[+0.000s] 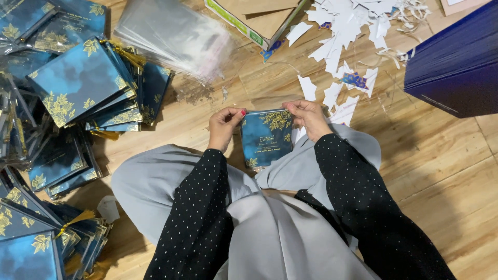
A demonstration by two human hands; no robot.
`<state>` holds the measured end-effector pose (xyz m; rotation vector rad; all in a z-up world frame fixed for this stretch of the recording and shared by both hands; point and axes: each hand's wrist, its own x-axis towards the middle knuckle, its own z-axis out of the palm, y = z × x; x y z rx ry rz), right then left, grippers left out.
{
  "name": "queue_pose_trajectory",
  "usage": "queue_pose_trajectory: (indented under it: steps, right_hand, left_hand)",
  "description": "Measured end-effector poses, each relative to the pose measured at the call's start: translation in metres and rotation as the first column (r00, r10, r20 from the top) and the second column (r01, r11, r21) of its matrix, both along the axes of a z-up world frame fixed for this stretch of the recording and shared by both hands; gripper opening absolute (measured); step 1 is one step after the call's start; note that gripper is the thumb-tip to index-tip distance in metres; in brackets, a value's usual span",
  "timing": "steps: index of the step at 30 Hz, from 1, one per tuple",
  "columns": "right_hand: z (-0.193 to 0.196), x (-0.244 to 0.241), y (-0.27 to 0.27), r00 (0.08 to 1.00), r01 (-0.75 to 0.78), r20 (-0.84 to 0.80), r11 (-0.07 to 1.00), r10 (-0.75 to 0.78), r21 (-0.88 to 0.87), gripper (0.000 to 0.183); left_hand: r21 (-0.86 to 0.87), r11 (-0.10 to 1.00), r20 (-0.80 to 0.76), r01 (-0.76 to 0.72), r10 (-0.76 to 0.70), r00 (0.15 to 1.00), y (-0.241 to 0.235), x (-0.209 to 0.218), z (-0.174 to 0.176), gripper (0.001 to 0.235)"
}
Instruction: The person picks up a book and a plastic bag from the floor, inserts the book into the bag, and uses an adhesive strip to seal the bag.
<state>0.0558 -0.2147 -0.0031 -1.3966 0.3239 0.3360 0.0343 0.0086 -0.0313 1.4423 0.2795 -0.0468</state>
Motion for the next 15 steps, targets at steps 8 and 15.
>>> queue_pose_trajectory:
  steps: [8,15]
  right_hand:
    - [-0.016,0.026,-0.004,0.998,-0.057,-0.029,0.995,0.055,-0.087,0.015]
    - [-0.055,0.050,-0.016,0.981,-0.143,0.085,0.942,0.176,-0.303,0.006]
  left_hand:
    - [0.043,0.997,-0.054,0.066,-0.063,0.997,0.007,0.029,-0.039,0.015]
    - [0.216,0.969,-0.123,0.120,-0.095,0.988,0.015,0.052,-0.042,0.006]
